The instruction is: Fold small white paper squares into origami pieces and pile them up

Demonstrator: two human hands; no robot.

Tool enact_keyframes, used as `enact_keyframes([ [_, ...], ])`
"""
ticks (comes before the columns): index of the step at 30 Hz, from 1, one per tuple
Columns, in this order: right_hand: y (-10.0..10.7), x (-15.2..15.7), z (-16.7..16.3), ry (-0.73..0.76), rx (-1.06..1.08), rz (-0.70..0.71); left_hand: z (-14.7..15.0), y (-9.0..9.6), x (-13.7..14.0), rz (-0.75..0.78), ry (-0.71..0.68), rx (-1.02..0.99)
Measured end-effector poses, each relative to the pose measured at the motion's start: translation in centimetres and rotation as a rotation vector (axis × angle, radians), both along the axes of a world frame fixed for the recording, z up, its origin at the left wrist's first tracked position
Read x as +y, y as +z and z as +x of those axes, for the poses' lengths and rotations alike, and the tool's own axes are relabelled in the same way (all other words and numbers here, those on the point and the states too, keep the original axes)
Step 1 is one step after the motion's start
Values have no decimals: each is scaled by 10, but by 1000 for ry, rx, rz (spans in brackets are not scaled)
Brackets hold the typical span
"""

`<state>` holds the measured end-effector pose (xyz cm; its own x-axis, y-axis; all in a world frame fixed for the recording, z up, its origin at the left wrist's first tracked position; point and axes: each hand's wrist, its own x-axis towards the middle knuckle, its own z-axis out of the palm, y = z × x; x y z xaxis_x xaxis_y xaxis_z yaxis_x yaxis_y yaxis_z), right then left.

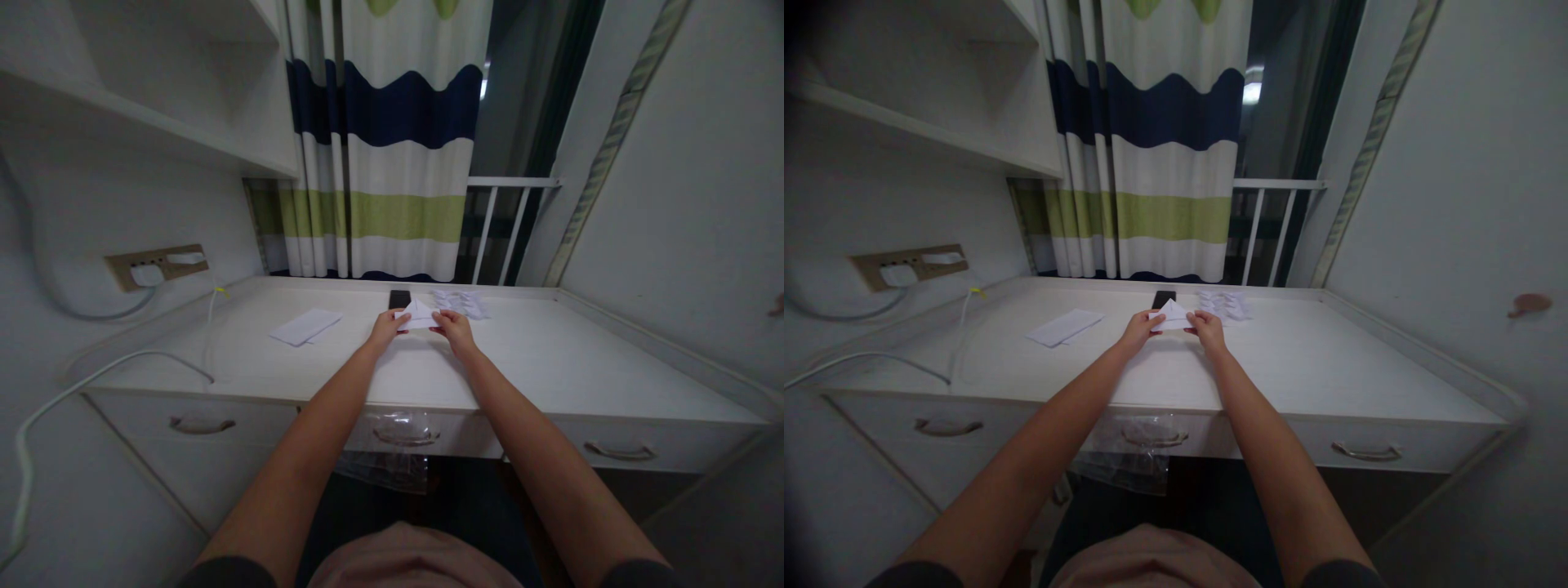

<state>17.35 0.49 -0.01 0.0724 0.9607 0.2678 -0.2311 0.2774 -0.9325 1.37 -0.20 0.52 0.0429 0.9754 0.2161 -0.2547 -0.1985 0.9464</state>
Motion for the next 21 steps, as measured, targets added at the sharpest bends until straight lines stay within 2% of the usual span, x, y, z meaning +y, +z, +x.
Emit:
enact_keyframes([
  [7, -2, 2, 2, -38, -52, 69, 0, 0, 0, -34, -37, -31],
  [21, -2, 2, 2, -71, -45, 85, 0, 2, -5, -22, -61, 12],
])
